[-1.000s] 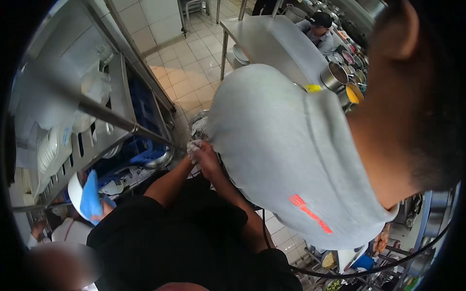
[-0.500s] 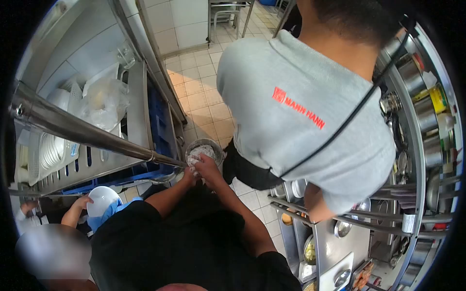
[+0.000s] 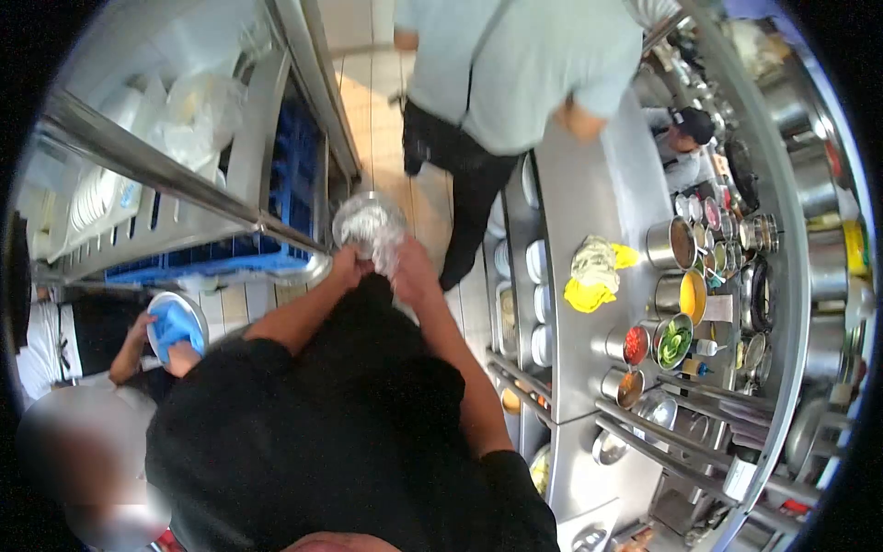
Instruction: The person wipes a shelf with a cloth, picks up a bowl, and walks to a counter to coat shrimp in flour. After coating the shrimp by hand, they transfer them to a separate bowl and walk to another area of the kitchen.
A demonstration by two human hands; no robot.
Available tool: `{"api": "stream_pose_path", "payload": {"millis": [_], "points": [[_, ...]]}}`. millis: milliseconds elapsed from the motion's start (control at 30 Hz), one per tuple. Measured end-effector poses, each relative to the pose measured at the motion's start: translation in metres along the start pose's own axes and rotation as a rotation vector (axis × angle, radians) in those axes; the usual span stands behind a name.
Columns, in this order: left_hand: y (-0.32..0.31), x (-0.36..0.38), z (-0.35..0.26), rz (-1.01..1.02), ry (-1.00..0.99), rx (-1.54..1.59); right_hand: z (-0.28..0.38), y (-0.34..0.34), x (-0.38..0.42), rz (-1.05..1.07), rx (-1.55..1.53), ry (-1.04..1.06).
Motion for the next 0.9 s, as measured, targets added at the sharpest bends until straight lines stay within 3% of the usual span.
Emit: {"api": "stream_pose_path", "payload": {"millis": [100,300,467,700,833,900], "points": [[-0.003,-0.025,-0.006,-0.014,0.046,0.044,0.02,0.023,0.006,-0.059,-0.067,0.016],[-0.067,-0.106,-0.03,0.084,0.013,0.076,0.08,0.095,-0.035,-0.333,-0.137,0.06],[-0.129,-0.184,-0.048,0.084,0.079,0.099,0.137,0.124,-0.084,-0.339,-0.158,0.104],[-0.207,-0.243,-0.106,0.116,0.114,0.144,0.208,0.105,-0.169,-0.421,-0.09,0.152],[-0.213,-0.278,-0.149,0.105,0.081,0.181,0.227,0.12,-0.237,-0.489,-0.147,0.072],[-0.205,-0.295,-0.175,0.049,0.076,0.224,0.235,0.13,-0.279,-0.41,-0.167,0.017]]}}
Point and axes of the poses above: each hand's wrist, its own x-axis away from the middle knuckle, its own y-axis out of the back of the hand, z = x × y, the point moved 5 cm from there along -x, towards the middle knuckle, and after that the axes turned 5 degrees about z, right-handed, at the moved point
